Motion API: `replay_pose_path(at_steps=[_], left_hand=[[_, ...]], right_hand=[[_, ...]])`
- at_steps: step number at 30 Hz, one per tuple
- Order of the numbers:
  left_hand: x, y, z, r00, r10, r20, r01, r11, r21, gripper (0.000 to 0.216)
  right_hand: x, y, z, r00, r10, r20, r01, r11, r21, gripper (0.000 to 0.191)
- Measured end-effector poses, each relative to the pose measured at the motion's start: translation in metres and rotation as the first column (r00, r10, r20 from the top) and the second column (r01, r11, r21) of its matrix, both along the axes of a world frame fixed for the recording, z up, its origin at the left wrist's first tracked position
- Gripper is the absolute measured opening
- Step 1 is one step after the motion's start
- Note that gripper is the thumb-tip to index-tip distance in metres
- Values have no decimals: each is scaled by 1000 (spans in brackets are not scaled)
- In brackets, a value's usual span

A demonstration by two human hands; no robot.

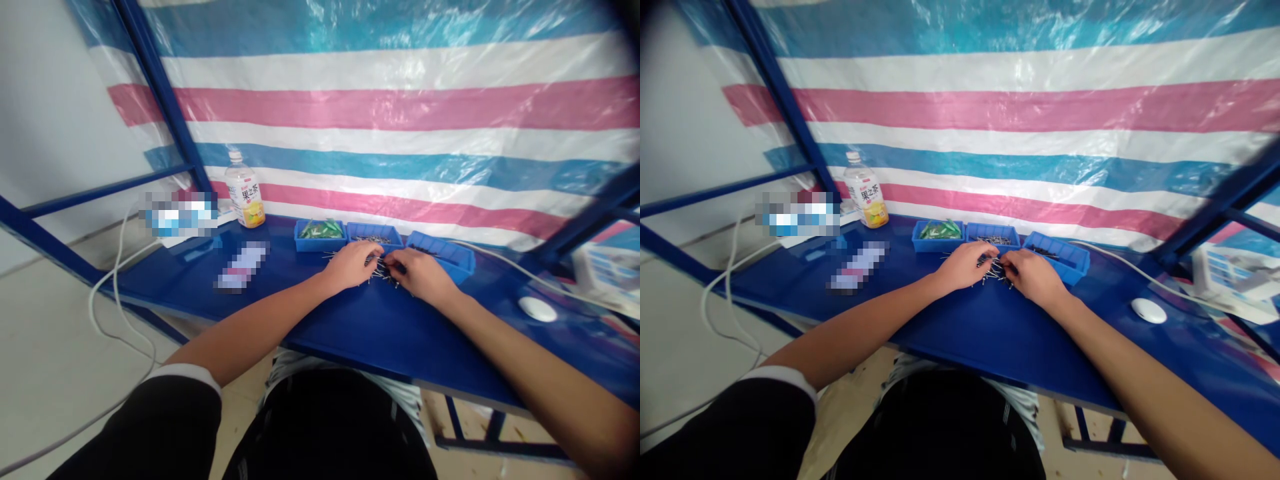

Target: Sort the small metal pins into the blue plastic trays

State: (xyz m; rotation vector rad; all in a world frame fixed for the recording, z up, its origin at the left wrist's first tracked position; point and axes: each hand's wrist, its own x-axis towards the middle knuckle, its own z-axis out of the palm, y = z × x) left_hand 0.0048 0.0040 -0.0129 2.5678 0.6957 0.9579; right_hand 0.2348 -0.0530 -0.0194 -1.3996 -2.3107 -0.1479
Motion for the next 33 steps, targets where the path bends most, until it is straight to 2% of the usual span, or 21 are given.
replay_pose_path(at_steps=[3, 8, 14, 16, 19, 25, 33], left_hand=[[0, 0, -1, 1000, -4, 0, 4, 1000, 3, 27], [1, 1, -3, 1000, -16, 19, 16, 1000, 9, 24], [1, 0, -2, 999, -27, 25, 27, 999, 24, 23], [1, 0, -2, 999, -32, 30, 31, 999, 21, 25], [2, 0, -2, 999, -25, 29, 25, 1000, -3, 30], [1, -5, 4, 999, -38, 14, 39, 998, -51, 28], [0, -6, 8, 997, -22, -72, 20, 999, -33, 20]], right_hand=[[2, 1, 0, 999, -32, 7, 32, 999, -17, 21], [3, 1, 2, 996, 5, 84, -3, 1000, -16, 23], [-5, -6, 8, 994, -49, 99, 43, 998, 56, 16], [-8, -8, 11, 998, -59, 24, 57, 994, 88, 17], [-14, -12, 16, 982, -52, -181, 75, 989, 126, 22], [-20, -18, 17, 854, -14, -520, 76, 992, 99, 14], [-22, -20, 11, 761, -20, -649, 39, 999, 14, 12]])
